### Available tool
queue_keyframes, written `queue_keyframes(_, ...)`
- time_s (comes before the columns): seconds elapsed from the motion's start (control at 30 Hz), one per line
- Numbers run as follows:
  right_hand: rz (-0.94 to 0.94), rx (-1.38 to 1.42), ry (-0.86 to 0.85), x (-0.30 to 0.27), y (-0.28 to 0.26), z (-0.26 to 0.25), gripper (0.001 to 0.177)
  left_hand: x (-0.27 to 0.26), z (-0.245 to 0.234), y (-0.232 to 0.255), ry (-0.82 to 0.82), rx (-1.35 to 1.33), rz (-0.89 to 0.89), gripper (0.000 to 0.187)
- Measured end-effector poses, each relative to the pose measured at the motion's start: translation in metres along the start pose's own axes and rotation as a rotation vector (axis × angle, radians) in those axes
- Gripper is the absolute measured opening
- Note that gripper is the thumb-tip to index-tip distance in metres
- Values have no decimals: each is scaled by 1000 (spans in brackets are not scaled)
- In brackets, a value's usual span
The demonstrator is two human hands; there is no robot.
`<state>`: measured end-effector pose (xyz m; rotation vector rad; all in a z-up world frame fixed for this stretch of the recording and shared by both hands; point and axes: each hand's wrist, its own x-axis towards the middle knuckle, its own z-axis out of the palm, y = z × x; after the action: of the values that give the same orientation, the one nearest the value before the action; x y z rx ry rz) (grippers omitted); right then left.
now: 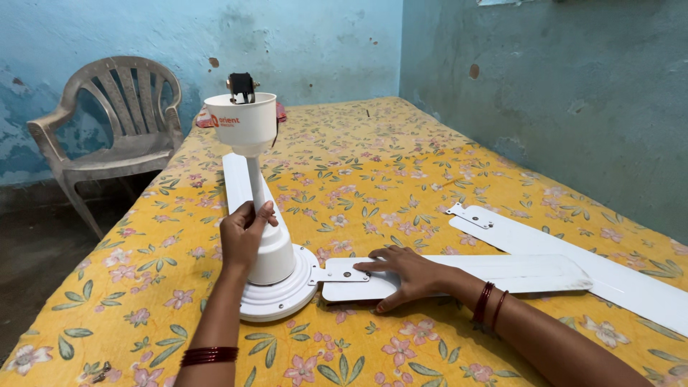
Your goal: The person attaches white fan blades to a white fan motor housing on a table. They align each blade's mounting bracket with the base, insert screws, and tighten them with a screwdriver. The person repeats this process for multiple blades.
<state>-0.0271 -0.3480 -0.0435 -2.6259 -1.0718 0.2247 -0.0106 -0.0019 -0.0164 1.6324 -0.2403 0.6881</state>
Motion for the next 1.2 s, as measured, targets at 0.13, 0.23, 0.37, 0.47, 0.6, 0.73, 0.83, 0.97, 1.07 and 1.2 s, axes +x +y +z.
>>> queue_keyframes(0.13, 12, -51, -3, -1, -4, 0, 105, -3, 7, -2, 71, 26, 36, 31)
queue_keyframes(0.23, -25, -134, 25, -2, -10, 1, 111, -4, 9, 0, 91, 43, 25, 33)
queue_keyframes(0.37, -132, -215, 91, -5, -28, 2, 113, -7, 11, 1, 113, 101, 19, 35)
queue_keyframes(0.47, -239, -272, 134, -5, -50, 2, 104, -7, 13, 2, 131, 123, 35, 35)
queue_keyframes(0.6, -367, -286, 176, 2, -92, 16, 81, -7, 17, -2, 168, 290, 23, 34)
queue_keyframes(0.73, -635, -211, 361, 11, -134, 22, 46, -9, 20, -9, 215, 441, 126, 33)
queue_keyframes(0.83, -747, -99, 429, 25, -167, 20, 31, -12, 24, -10, 259, 525, 198, 32)
queue_keyframes(0.97, -907, -20, 558, 49, -202, 15, 27, -17, 13, -3, 124, 400, 109, 36)
queue_keyframes(1.07, -899, 74, 609, 64, -217, 21, 27, -15, -19, 6, 8, 398, 219, 34)
queue_keyframes(1.2, -842, 205, 578, 87, -226, 39, 26, -4, -121, 19, 13, 651, 387, 28)
